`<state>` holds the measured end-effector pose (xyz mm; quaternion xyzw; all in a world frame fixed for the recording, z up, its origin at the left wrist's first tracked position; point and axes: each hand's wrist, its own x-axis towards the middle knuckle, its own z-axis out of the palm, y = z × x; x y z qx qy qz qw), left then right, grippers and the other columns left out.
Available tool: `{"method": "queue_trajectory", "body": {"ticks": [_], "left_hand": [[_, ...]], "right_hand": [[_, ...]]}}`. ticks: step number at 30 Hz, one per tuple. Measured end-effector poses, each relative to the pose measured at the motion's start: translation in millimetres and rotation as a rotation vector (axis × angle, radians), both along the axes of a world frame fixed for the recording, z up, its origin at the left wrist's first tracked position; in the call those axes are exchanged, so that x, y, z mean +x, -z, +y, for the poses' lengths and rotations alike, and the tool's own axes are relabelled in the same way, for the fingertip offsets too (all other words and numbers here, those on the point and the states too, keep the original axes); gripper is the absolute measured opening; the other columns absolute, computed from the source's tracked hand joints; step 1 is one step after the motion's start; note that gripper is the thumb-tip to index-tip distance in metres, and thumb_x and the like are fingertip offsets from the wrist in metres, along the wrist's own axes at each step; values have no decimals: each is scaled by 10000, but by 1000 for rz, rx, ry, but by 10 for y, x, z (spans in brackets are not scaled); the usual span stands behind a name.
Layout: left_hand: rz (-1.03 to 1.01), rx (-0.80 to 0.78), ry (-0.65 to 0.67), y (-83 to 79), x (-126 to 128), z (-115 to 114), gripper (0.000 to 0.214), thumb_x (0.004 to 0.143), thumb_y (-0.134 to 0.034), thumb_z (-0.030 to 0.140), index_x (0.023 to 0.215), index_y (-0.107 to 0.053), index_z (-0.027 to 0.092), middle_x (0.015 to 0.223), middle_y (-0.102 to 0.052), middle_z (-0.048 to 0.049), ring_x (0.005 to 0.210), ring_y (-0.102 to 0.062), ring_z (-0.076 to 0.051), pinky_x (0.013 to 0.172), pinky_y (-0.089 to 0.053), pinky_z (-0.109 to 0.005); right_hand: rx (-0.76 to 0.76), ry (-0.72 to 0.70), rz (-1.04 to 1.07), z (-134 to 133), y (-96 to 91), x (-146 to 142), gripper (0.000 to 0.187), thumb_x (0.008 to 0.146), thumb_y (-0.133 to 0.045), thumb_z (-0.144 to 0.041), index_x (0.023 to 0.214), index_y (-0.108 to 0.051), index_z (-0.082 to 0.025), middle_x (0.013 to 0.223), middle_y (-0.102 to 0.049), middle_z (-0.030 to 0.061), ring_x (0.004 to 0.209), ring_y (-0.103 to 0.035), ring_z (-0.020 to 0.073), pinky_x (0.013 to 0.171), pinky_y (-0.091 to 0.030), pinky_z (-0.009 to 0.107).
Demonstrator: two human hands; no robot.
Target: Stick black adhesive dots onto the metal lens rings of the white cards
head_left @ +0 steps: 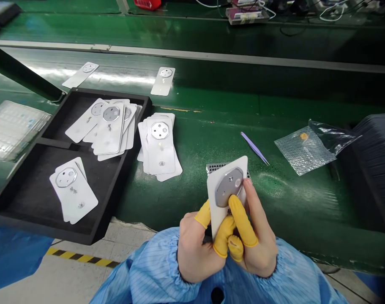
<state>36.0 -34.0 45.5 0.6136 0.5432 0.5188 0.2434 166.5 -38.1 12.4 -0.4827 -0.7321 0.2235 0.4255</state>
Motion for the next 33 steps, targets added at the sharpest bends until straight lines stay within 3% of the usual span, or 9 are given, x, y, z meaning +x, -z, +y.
{"method": "queue_trajectory", "body": {"ticks": [4,7,9,12,16,18,21,24,33], "left_hand": [[48,-9,18,-1,-34,38,211,715,-620,92,901,-649,190,534,-614,31,401,-511,-99,419,-437,-198],[-107,-89,78,16,-46,50,277,716,-658,92,966,-655,211,586,-647,33,440,-540,-96,462,-468,-190],[-319,-193,159,21,-44,52,314,748,-665,102,1032,-654,236,634,-669,30,502,-587,-100,525,-507,-184],[-684,-346,287,-4,-39,72,323,811,-629,118,1105,-638,253,748,-699,-5,640,-655,-125,623,-555,-205],[-954,-454,356,-74,-65,156,309,815,-630,124,1099,-635,247,868,-718,-32,659,-665,-123,640,-569,-223],[-925,-478,341,-95,-90,208,215,785,-669,138,988,-675,212,779,-708,-18,594,-630,-97,583,-543,-179],[-796,-461,308,-102,-119,270,46,739,-716,153,778,-693,164,614,-648,12,492,-536,-57,484,-468,-124],[-684,-381,306,-96,-136,292,117,760,-690,160,648,-653,152,536,-582,26,451,-467,-48,431,-411,-129],[-606,-419,332,-48,-200,293,210,802,-659,282,626,-669,169,577,-636,-22,497,-558,-131,451,-475,-241]], "right_hand": [[151,-109,-152,144,-152,14,638,910,-470,-306,1489,-224,-201,1557,-190,102,1374,-311,374,1030,-425,590],[136,-182,-116,200,-168,38,579,921,-430,-294,1468,-287,-169,1557,-178,123,1381,-283,390,1046,-365,641],[61,-172,13,191,-159,41,536,924,-422,-279,1450,-329,-232,1555,-204,91,1373,-316,370,1043,-384,626],[-74,-49,297,146,-191,2,537,926,-424,-202,1441,-321,-314,1545,-248,42,1308,-445,307,956,-530,501],[-164,91,586,111,-278,-71,609,863,-510,-46,1401,-391,-304,1431,-461,16,1162,-595,223,879,-598,350],[-181,98,613,92,-284,-78,609,849,-530,-28,1376,-427,-314,1324,-571,-11,1104,-632,192,927,-574,348],[-221,100,556,49,-255,-56,573,828,-573,-45,1321,-498,-326,1267,-612,-29,1071,-651,194,948,-560,359],[-204,126,516,26,-247,-43,569,815,-592,-53,1311,-512,-321,1246,-622,-40,1047,-663,196,939,-564,343],[-158,146,496,76,-291,-57,580,823,-587,-47,1328,-498,-317,1187,-657,-19,1012,-676,188,912,-578,312]]}}
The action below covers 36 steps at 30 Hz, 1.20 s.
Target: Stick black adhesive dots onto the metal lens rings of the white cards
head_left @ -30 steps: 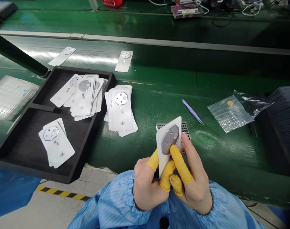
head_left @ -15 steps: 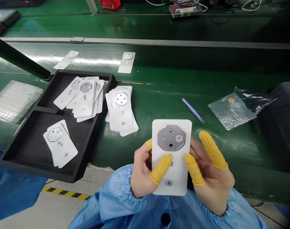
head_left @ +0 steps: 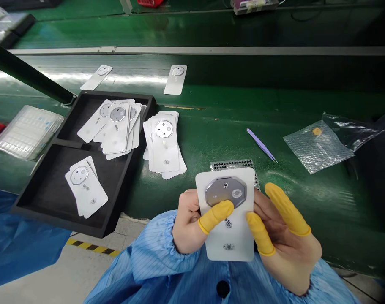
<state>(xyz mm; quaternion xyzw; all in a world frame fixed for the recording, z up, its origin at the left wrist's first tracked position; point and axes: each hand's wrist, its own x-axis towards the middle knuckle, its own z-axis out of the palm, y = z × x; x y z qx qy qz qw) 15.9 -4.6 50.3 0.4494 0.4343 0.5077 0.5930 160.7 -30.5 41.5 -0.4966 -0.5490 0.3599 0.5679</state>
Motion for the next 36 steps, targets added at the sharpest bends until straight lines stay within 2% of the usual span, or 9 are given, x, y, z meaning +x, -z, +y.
{"method": "queue_trajectory", "body": {"ticks": [3,9,17,22,27,29,32,34,36], "left_hand": [[33,13,-7,25,-7,36,276,795,-662,324,571,-634,166,538,-615,-19,469,-541,-128,433,-465,-245],[49,-38,89,46,-16,63,189,844,-607,317,764,-676,160,656,-666,-36,524,-590,-131,473,-508,-228],[133,189,-141,38,68,74,429,812,-611,416,488,-488,162,435,-446,8,421,-423,-95,402,-391,-216],[44,78,-158,67,129,26,422,775,-649,356,466,-437,161,422,-389,27,396,-331,-64,367,-309,-197],[-11,-47,-108,126,102,34,427,744,-686,429,496,-491,142,429,-443,22,376,-350,-52,353,-309,-181],[6,-166,32,160,14,118,377,752,-682,455,594,-572,132,492,-551,-6,402,-467,-83,388,-398,-195],[108,-324,327,247,-196,314,333,773,-675,427,891,-616,121,724,-697,-77,555,-645,-168,494,-526,-266],[262,-287,393,333,-347,433,444,762,-690,387,1085,-552,116,846,-719,-110,653,-689,-212,527,-551,-300],[477,-156,391,428,-476,495,574,756,-695,346,1230,-471,112,903,-719,-119,711,-698,-234,537,-553,-308]], "right_hand": [[-36,-16,-15,2,32,21,549,837,-581,-64,1320,-507,-314,1214,-643,-7,1019,-673,188,914,-572,312],[-63,22,74,88,34,3,528,848,-585,-73,1323,-503,-290,1162,-674,25,999,-681,203,846,-606,360],[-44,-8,122,94,32,-26,541,822,-590,-39,1294,-535,-297,1151,-677,3,1005,-678,197,865,-600,339],[-65,-27,138,73,35,-29,535,818,-586,-34,1284,-545,-296,1167,-667,16,1000,-679,214,842,-609,356],[-79,-59,121,50,94,-40,513,841,-575,-64,1295,-531,-299,1177,-671,21,995,-685,192,826,-615,327],[-77,-79,8,191,173,71,500,877,-541,-105,1338,-481,-288,1199,-661,36,1032,-670,189,857,-602,356],[15,-13,-425,661,341,432,403,899,-525,-203,1301,-524,-222,1300,-582,94,1181,-574,242,986,-508,475],[76,107,-810,1053,464,723,339,878,-551,-260,1192,-610,-144,1343,-523,158,1263,-471,331,1026,-425,568],[35,104,-1051,1392,591,951,355,851,-583,-288,1136,-630,-81,1386,-457,209,1278,-419,402,1007,-404,618]]}}
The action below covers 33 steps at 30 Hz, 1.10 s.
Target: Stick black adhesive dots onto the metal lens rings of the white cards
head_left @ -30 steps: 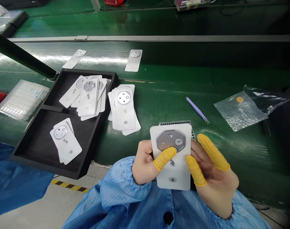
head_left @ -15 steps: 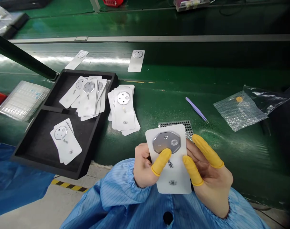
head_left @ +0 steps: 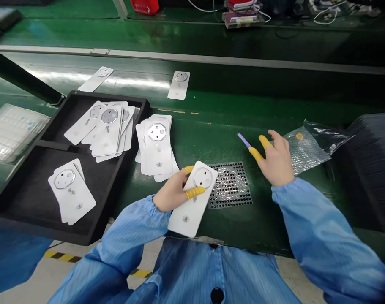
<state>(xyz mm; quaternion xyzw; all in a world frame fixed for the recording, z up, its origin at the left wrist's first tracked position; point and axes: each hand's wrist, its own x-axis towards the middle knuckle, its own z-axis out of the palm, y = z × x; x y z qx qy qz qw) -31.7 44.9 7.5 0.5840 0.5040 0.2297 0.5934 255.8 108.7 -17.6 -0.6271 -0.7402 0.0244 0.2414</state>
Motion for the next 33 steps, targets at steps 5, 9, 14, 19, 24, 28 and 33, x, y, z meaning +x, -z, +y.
{"method": "queue_trajectory", "body": {"ticks": [5,9,14,19,24,28,33], "left_hand": [[383,356,67,145,-160,-135,527,781,-668,293,1249,-482,135,902,-702,-85,715,-690,-233,576,-573,-338],[543,588,49,146,-153,-311,255,832,-550,139,1084,-559,96,1304,-528,-228,1174,-563,-329,893,-540,-488],[582,734,224,185,-134,-410,242,728,-435,-65,740,-574,132,1431,-448,-176,1388,-314,-313,1067,-416,-524],[512,805,161,297,-118,-447,189,654,-490,-49,599,-545,124,1424,-409,-260,1352,-354,-362,1046,-456,-470],[469,816,102,359,-110,-452,185,611,-524,-43,556,-506,133,1460,-350,-235,1341,-347,-375,1048,-443,-493],[446,832,79,389,-111,-461,177,611,-535,-31,547,-492,128,1419,-373,-272,1332,-347,-376,1026,-454,-495],[451,830,78,406,-102,-471,146,621,-526,-13,567,-509,122,1385,-399,-289,1331,-343,-378,1026,-453,-497]], "right_hand": [[-100,-37,53,379,228,190,230,843,-542,-212,992,-683,-107,1234,-597,173,1155,-556,347,1006,-437,549],[-181,-12,242,318,127,240,320,881,-495,-317,1104,-643,-142,1047,-690,121,943,-676,249,864,-531,402],[-372,-145,545,-291,-207,0,405,924,-438,-291,1327,-475,-266,938,-658,47,660,-630,119,578,-528,246],[-391,-550,179,-878,-252,-474,499,798,-410,-76,1269,-484,-225,1037,-570,78,890,-628,179,751,-585,318],[-404,-561,97,-883,-127,-730,571,750,-343,-3,1269,-435,-224,1076,-537,82,859,-645,147,689,-594,240],[-450,-498,31,-845,-117,-806,440,837,-330,-68,1236,-446,-212,1098,-548,98,893,-656,170,699,-610,264],[-387,-536,-103,-902,-107,-824,354,919,-289,-117,1236,-446,-140,1134,-513,146,1001,-615,212,783,-611,322]]}}
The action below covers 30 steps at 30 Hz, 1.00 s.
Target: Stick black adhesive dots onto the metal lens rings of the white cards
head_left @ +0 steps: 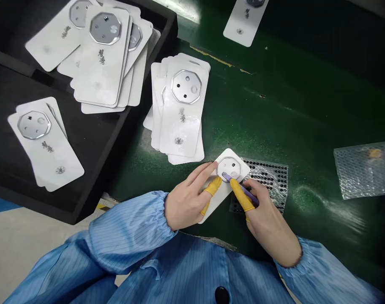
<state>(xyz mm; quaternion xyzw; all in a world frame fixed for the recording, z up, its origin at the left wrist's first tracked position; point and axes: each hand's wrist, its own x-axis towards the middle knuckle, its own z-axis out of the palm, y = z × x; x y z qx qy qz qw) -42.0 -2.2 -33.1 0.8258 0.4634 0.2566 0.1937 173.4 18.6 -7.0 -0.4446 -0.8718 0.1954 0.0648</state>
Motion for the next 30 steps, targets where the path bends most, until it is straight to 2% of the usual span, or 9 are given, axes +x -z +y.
{"method": "queue_trajectory", "body": {"ticks": [2,5,10,14,17,22,26,28,30], "left_hand": [[14,-4,-7,-1,2,3,113,628,-512,-3,647,-567,95,1366,-417,-298,1337,-340,-368,1040,-445,-490],[40,-23,-8,-8,1,15,187,649,-505,29,792,-624,49,1369,-417,-292,1359,-307,-365,1064,-422,-495],[154,-39,17,-37,28,28,174,691,-518,80,783,-659,35,1383,-411,-290,1342,-336,-390,1084,-401,-480],[259,1,21,-66,69,24,336,758,-520,91,1050,-630,-35,1375,-424,-310,1306,-399,-398,1081,-407,-461],[281,-7,31,-81,86,24,430,774,-521,104,1169,-568,-59,1375,-426,-317,1300,-400,-419,1077,-408,-475],[303,-24,36,-73,108,15,460,784,-483,71,1217,-520,-82,1365,-444,-323,1288,-417,-425,1063,-415,-501],[331,-10,46,-52,141,7,456,803,-443,39,1234,-493,-102,1354,-457,-331,1299,-413,-412,1048,-425,-519],[333,9,31,-39,144,11,445,805,-435,31,1226,-502,-98,1346,-467,-330,1296,-424,-400,1037,-441,-513],[298,52,18,-20,130,18,383,797,-450,50,1134,-568,-90,1316,-491,-337,1281,-441,-402,1027,-458,-505]], "right_hand": [[54,-79,-45,-18,9,10,365,917,-282,-83,1242,-443,-123,1167,-483,158,1032,-586,225,812,-605,344],[99,-151,-106,-23,8,23,371,902,-295,-41,1237,-445,-98,1203,-442,176,1073,-540,248,824,-600,371],[125,-193,-152,-1,-20,13,398,871,-297,13,1216,-464,-94,1203,-425,176,1094,-510,258,820,-600,394],[132,-235,-157,33,-55,1,320,844,-308,36,1061,-536,-19,1202,-408,220,1090,-513,276,819,-603,385],[126,-264,-157,79,-100,0,308,833,-292,39,958,-571,-5,1187,-409,225,1048,-541,265,804,-610,371],[133,-293,-159,135,-170,-28,338,821,-275,47,909,-598,6,1164,-432,230,977,-576,241,785,-615,363],[201,-282,-161,86,-134,-73,295,814,-317,38,845,-607,0,1143,-457,263,958,-577,282,665,-622,387],[209,-256,-141,56,-79,-68,288,808,-333,36,875,-606,-26,1151,-469,258,1006,-563,303,673,-614,409],[165,-223,-62,50,-23,-25,337,799,-333,41,999,-586,-58,1156,-479,224,1042,-552,279,729,-604,407]]}}
